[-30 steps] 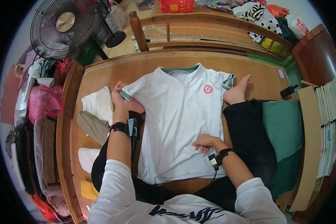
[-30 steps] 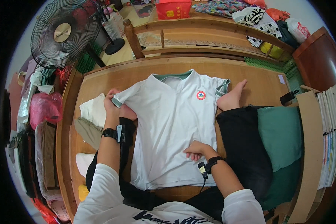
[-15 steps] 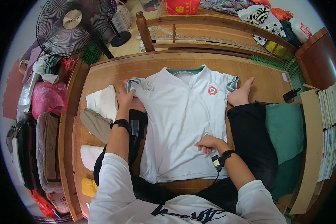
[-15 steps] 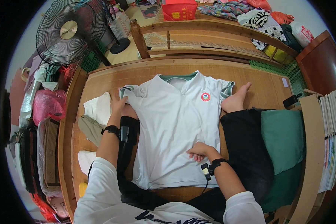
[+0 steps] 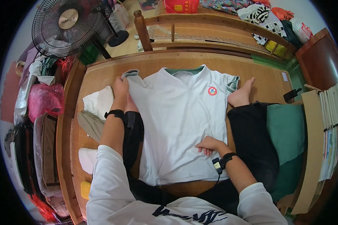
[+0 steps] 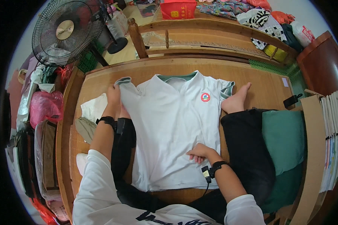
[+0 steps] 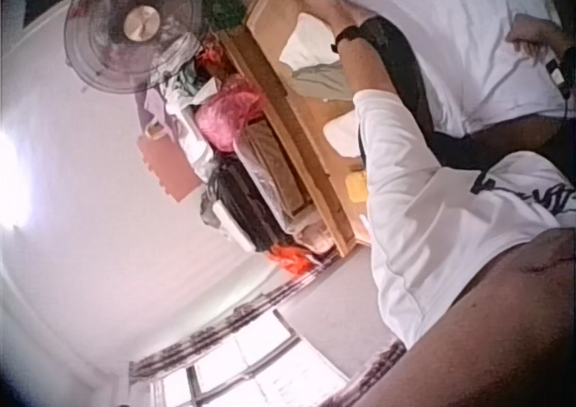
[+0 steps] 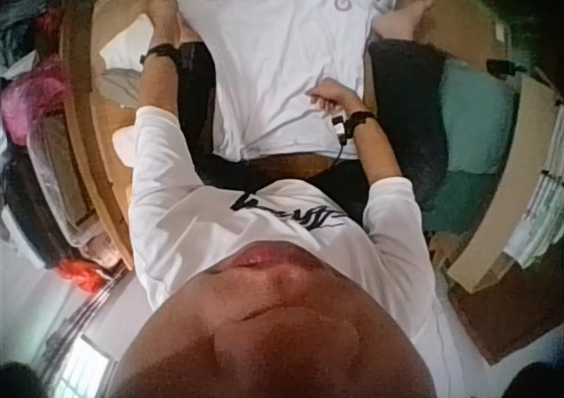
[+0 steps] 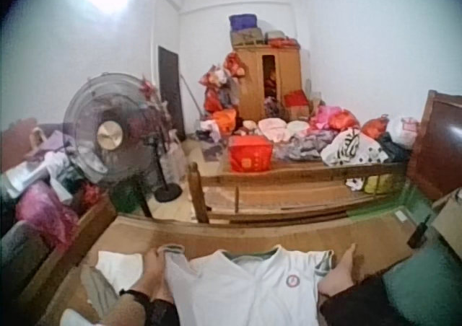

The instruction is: Fold various items of clothing including pants, a sweatshirt, a polo shirt, and a sweater.

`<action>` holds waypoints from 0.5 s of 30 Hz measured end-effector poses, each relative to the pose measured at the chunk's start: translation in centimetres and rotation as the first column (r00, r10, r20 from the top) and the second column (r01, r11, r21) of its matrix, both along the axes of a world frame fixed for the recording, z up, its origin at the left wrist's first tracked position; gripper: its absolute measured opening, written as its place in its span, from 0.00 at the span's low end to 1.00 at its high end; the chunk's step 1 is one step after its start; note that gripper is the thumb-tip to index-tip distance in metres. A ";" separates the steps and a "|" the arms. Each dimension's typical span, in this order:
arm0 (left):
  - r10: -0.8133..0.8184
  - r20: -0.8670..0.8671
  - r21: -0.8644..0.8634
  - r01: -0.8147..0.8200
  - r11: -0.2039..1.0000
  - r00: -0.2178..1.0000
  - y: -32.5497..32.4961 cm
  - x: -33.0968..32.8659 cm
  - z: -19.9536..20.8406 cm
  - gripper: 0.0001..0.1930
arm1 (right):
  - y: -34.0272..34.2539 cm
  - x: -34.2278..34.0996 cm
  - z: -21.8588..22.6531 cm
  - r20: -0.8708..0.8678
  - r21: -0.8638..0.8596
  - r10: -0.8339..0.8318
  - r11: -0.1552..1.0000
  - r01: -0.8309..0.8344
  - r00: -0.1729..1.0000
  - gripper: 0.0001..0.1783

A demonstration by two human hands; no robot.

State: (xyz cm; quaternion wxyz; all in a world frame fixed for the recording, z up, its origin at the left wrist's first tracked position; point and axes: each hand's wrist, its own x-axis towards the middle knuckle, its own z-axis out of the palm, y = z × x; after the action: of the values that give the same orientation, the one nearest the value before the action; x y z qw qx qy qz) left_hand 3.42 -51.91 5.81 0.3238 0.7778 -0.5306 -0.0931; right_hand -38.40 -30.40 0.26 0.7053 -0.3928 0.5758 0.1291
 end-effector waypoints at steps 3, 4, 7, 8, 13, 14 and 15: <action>0.136 -0.071 -0.031 -0.138 0.990 0.988 0.5 0.9 0.2 0.19 | -0.1 0.3 0.6 -0.008 0.013 0.002 1.000 -0.002 1.000 0.19; 0.156 -0.079 0.050 -0.152 0.987 0.985 0.6 0.8 0.8 0.20 | -0.2 0.1 0.9 -0.024 -0.005 0.009 1.000 -0.009 1.000 0.19; 0.203 -0.049 0.091 -0.198 0.976 0.978 1.7 0.1 1.9 0.19 | 0.1 -0.2 0.1 0.001 -0.004 -0.027 1.000 0.027 1.000 0.19; 0.236 -0.012 0.048 -0.235 0.971 0.972 2.0 0.1 2.1 0.19 | 0.1 -0.1 0.1 0.004 -0.006 -0.029 1.000 0.029 1.000 0.19; 0.387 -0.300 -0.032 -0.414 0.910 0.872 3.2 0.5 0.5 0.16 | -0.1 0.0 0.4 0.007 0.010 -0.021 1.000 0.021 1.000 0.19; 0.412 -0.409 -0.074 -0.480 0.874 0.814 3.6 0.1 0.4 0.15 | 0.0 -0.1 0.4 0.010 0.012 -0.024 1.000 0.024 1.000 0.19; 0.410 -0.407 -0.074 -0.477 0.876 0.816 3.7 0.5 -0.9 0.15 | 0.0 -0.3 0.3 0.010 0.010 -0.030 1.000 0.030 1.000 0.19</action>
State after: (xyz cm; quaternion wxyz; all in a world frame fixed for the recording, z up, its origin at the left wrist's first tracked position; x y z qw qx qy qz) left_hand 3.90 -48.21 4.93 0.4987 0.8161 -0.2675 -0.1171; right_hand -38.72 -30.37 0.61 0.7120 -0.3814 0.5774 0.1195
